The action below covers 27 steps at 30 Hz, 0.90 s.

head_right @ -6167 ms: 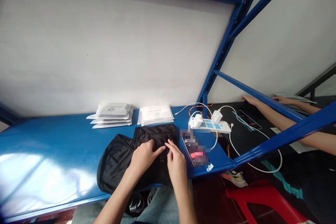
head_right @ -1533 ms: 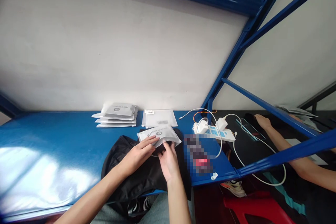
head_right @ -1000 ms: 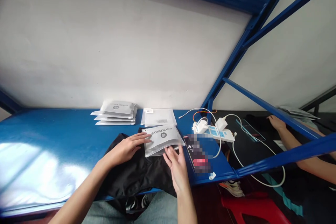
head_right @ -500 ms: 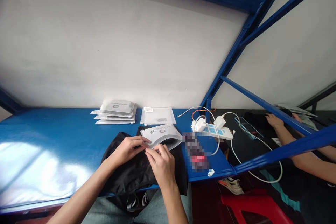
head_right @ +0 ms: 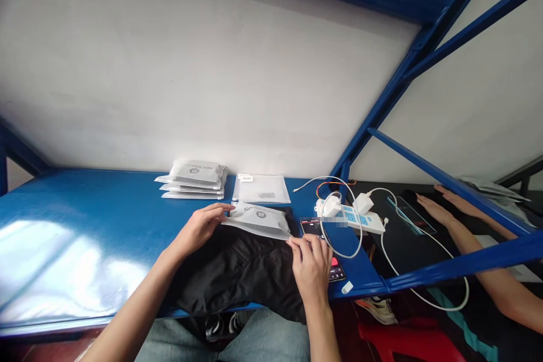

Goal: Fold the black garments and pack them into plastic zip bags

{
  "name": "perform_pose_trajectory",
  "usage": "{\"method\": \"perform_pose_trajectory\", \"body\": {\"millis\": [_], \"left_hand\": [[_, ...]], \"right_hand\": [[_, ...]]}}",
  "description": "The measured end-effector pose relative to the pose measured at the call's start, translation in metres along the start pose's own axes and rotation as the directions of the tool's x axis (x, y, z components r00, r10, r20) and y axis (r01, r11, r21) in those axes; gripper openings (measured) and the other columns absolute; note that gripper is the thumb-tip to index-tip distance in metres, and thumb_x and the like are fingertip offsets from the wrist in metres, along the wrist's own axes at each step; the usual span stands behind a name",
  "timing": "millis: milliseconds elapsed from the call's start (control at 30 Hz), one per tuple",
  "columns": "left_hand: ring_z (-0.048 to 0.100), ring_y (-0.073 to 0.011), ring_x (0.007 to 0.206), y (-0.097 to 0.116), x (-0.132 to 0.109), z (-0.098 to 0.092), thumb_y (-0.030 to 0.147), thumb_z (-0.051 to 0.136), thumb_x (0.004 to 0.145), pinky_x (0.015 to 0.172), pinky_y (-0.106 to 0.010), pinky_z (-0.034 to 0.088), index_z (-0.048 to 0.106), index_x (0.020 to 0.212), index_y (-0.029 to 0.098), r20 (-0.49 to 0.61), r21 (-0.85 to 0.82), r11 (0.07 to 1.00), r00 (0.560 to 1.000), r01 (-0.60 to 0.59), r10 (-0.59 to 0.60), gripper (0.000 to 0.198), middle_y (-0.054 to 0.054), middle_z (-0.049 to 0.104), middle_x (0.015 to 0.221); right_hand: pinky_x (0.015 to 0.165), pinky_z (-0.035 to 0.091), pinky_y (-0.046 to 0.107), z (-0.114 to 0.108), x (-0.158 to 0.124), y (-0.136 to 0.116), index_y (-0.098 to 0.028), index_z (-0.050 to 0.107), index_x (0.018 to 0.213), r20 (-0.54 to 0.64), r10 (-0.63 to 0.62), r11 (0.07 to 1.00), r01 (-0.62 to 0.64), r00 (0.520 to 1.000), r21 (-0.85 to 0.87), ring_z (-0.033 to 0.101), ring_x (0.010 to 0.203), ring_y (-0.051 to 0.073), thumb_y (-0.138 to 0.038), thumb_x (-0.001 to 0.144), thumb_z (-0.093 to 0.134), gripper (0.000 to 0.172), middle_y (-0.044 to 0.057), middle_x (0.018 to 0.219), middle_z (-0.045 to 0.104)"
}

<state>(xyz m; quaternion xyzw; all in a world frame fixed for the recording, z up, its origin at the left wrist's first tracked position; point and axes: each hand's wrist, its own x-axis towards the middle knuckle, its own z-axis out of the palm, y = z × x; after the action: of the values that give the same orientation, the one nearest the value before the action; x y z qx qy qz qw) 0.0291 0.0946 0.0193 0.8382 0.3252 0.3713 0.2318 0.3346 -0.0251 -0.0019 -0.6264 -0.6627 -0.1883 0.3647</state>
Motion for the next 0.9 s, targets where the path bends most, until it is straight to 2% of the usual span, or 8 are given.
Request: {"method": "perform_pose_trajectory", "body": {"millis": [167, 233, 333, 433, 533, 600, 700, 900], "left_hand": [[0.071, -0.0215, 0.108, 0.003, 0.001, 0.001, 0.01, 0.04, 0.095, 0.088, -0.033, 0.057, 0.066, 0.089, 0.02, 0.059, -0.03, 0.999, 0.998, 0.039, -0.037, 0.029, -0.01, 0.072, 0.127], [0.07, -0.0211, 0.109, 0.007, 0.001, 0.001, 0.011, 0.039, 0.096, 0.09, -0.032, 0.056, 0.064, 0.085, 0.02, 0.096, -0.062, 0.998, 0.995, 0.03, -0.024, 0.029, -0.009, 0.072, 0.127], [0.07, -0.0207, 0.111, 0.01, 0.001, -0.001, 0.015, 0.04, 0.098, 0.091, -0.031, 0.055, 0.065, 0.086, 0.021, 0.117, -0.083, 0.996, 0.993, 0.019, -0.01, 0.028, -0.007, 0.072, 0.127], [0.071, -0.0223, 0.107, 0.005, 0.001, -0.004, 0.024, 0.047, 0.099, 0.091, -0.033, 0.055, 0.066, 0.092, 0.022, -0.01, -0.043, 0.997, 0.998, 0.068, -0.069, 0.021, -0.008, 0.073, 0.12], [0.071, -0.0226, 0.092, -0.005, -0.001, -0.004, 0.031, 0.054, 0.098, 0.08, -0.031, 0.055, 0.066, 0.096, 0.022, -0.153, 0.077, 0.972, 0.966, 0.223, -0.21, 0.014, -0.007, 0.074, 0.103], [0.071, -0.0225, 0.084, -0.01, -0.002, -0.001, 0.03, 0.056, 0.097, 0.074, -0.03, 0.053, 0.067, 0.096, 0.024, -0.116, 0.201, 0.936, 0.956, 0.288, -0.269, 0.013, -0.005, 0.073, 0.093], [0.07, -0.0246, 0.088, -0.012, -0.005, 0.007, 0.029, 0.061, 0.096, 0.076, -0.031, 0.052, 0.07, 0.094, 0.025, 0.033, 0.341, 0.914, 0.969, 0.219, -0.244, 0.01, -0.007, 0.072, 0.094], [0.069, -0.0266, 0.096, -0.013, -0.007, 0.012, 0.038, 0.074, 0.089, 0.085, -0.036, 0.054, 0.074, 0.104, 0.024, 0.124, 0.336, 0.93, 0.971, 0.151, -0.203, 0.021, -0.009, 0.069, 0.106]], "right_hand": [[0.099, 0.043, 0.046, 0.003, 0.004, -0.007, -0.029, 0.075, 0.11, 0.088, 0.037, 0.981, -0.053, 0.995, 0.188, 0.064, 0.112, 0.029, -0.026, 0.096, 0.063, 0.019, 0.008, 0.12, 0.073], [0.112, 0.038, 0.053, 0.009, 0.013, -0.017, -0.035, 0.072, 0.125, 0.158, 0.005, 0.938, -0.059, 0.987, 0.342, 0.061, 0.127, 0.031, -0.021, 0.088, 0.068, 0.039, 0.004, 0.136, 0.069], [0.119, 0.038, 0.056, 0.017, 0.032, -0.029, -0.038, 0.07, 0.13, 0.254, -0.043, 0.826, -0.109, 0.966, 0.553, 0.064, 0.128, 0.029, -0.009, 0.077, 0.069, 0.06, -0.001, 0.137, 0.069], [0.115, 0.046, 0.052, 0.02, 0.053, -0.034, -0.036, 0.075, 0.122, 0.348, -0.014, 0.703, -0.238, 0.937, 0.67, 0.067, 0.125, 0.027, -0.006, 0.073, 0.065, 0.058, -0.003, 0.128, 0.074], [0.116, 0.047, 0.049, 0.022, 0.078, -0.039, -0.037, 0.077, 0.119, 0.375, 0.033, 0.637, -0.308, 0.927, 0.707, 0.067, 0.125, 0.026, -0.008, 0.072, 0.066, 0.056, -0.006, 0.125, 0.075], [0.116, 0.047, 0.048, 0.028, 0.1, -0.048, -0.039, 0.074, 0.123, 0.317, 0.013, 0.657, -0.247, 0.948, 0.713, 0.066, 0.127, 0.026, -0.006, 0.075, 0.065, 0.059, -0.007, 0.128, 0.074], [0.119, 0.043, 0.047, 0.052, 0.14, -0.075, -0.042, 0.067, 0.133, 0.245, -0.097, 0.743, -0.094, 0.965, 0.662, 0.06, 0.135, 0.024, -0.003, 0.081, 0.058, 0.066, -0.011, 0.14, 0.066], [0.121, 0.04, 0.042, 0.131, 0.2, -0.159, -0.039, 0.049, 0.152, 0.359, -0.347, 0.869, 0.152, 0.866, 0.471, 0.04, 0.151, 0.02, -0.003, 0.093, 0.048, 0.069, -0.01, 0.157, 0.05]]}}
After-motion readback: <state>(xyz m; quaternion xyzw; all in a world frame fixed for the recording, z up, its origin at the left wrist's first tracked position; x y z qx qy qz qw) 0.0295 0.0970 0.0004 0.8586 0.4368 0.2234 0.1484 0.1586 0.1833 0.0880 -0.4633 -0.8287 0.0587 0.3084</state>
